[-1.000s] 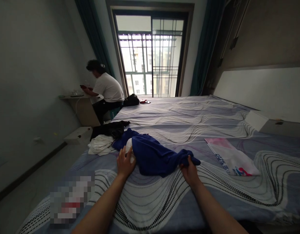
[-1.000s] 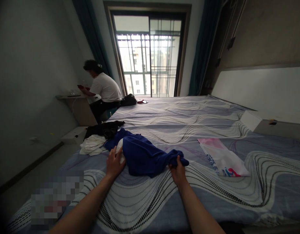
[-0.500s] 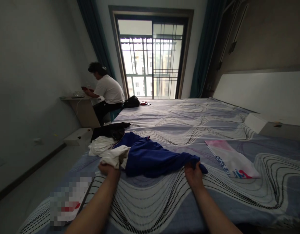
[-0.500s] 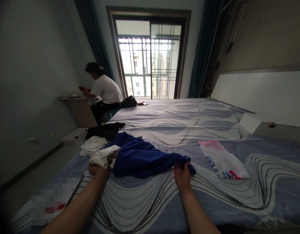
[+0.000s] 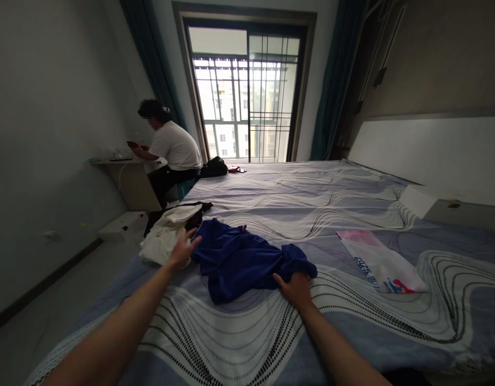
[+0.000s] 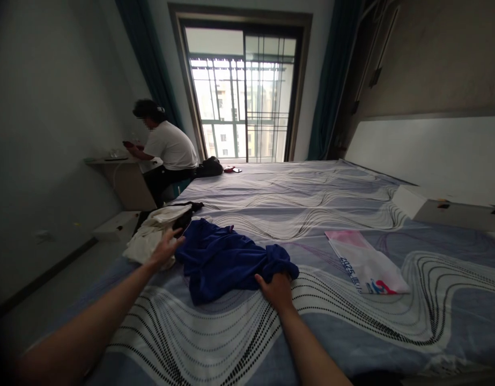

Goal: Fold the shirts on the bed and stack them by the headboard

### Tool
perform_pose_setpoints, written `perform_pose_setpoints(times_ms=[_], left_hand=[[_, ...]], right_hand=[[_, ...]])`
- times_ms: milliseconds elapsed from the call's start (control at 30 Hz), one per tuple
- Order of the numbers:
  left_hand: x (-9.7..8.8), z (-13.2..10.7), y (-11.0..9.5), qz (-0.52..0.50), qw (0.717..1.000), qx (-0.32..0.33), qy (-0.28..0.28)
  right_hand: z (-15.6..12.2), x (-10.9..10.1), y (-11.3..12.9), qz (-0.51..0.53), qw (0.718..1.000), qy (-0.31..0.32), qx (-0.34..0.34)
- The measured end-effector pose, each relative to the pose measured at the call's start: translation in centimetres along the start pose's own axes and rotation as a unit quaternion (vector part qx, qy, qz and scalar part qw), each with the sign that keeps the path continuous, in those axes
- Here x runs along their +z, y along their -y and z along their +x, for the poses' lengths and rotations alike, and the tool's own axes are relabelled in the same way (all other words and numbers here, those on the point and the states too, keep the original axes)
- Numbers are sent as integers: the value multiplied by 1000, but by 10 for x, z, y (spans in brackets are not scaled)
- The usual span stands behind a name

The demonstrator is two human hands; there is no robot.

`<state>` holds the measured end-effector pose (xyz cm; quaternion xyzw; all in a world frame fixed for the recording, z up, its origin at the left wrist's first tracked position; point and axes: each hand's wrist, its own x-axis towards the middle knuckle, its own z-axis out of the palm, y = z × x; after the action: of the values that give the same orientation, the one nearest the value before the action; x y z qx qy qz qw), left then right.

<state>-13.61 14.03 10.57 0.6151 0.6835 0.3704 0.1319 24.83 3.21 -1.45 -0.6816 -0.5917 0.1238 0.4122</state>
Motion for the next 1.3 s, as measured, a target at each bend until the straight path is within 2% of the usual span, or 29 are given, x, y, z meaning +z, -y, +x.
perform_pose_setpoints(times_ms=[133,200,267,333,367,433,500,600,667,733,800,833,933,967,1000,1067,1133,1167,1233,1300], left_hand=[[66,-81,-5,48,997,15,59],[90,-115,-20,70,995,12,65],[107,-144,-41,88,994,55,45],[118,-172,-64,78,990,111,40],[123,-187,-76,58,987,136,59],[132,-221,-99,-3,975,178,135],[141,-259,-119,-69,944,225,230],[147,-311,-143,-136,873,308,353],[144,-333,-154,-155,827,343,416],[134,-339,-160,-164,809,347,446],[121,-328,-159,-172,834,324,412],[114,-316,-154,-169,862,308,366],[95,-271,-128,-86,952,242,166],[90,-258,-115,-39,970,212,114],[86,-247,-103,-4,979,184,87],[79,-236,-81,16,984,157,86],[72,-237,-65,-37,987,121,99],[67,-241,-60,-80,989,85,89],[54,-249,-47,-174,984,-37,19],[32,-254,-28,-233,952,-177,-88]], right_hand=[[0,1,7,-73,993,85,43],[3,0,6,-49,997,55,23],[6,-3,3,23,1000,-10,5],[8,-7,-2,114,991,-70,29],[9,-10,-5,155,982,-92,56],[11,-17,-10,218,962,-124,106],[11,-26,-14,269,944,-136,135],[5,-42,-19,331,923,-121,153],[-3,-52,-22,357,915,-95,159],[-13,-61,-25,374,909,-77,165],[-21,-66,-28,386,902,-84,173],[-24,-67,-29,392,898,-95,176],[-30,-69,-31,406,886,-129,182],[-30,-68,-32,409,883,-137,184],[-31,-68,-33,410,882,-143,184],[-30,-67,-34,407,883,-153,179],[-30,-67,-37,394,887,-163,175],[-29,-68,-40,383,890,-172,176],[-28,-72,-46,357,894,-198,186],[-28,-80,-55,335,891,-236,197]])
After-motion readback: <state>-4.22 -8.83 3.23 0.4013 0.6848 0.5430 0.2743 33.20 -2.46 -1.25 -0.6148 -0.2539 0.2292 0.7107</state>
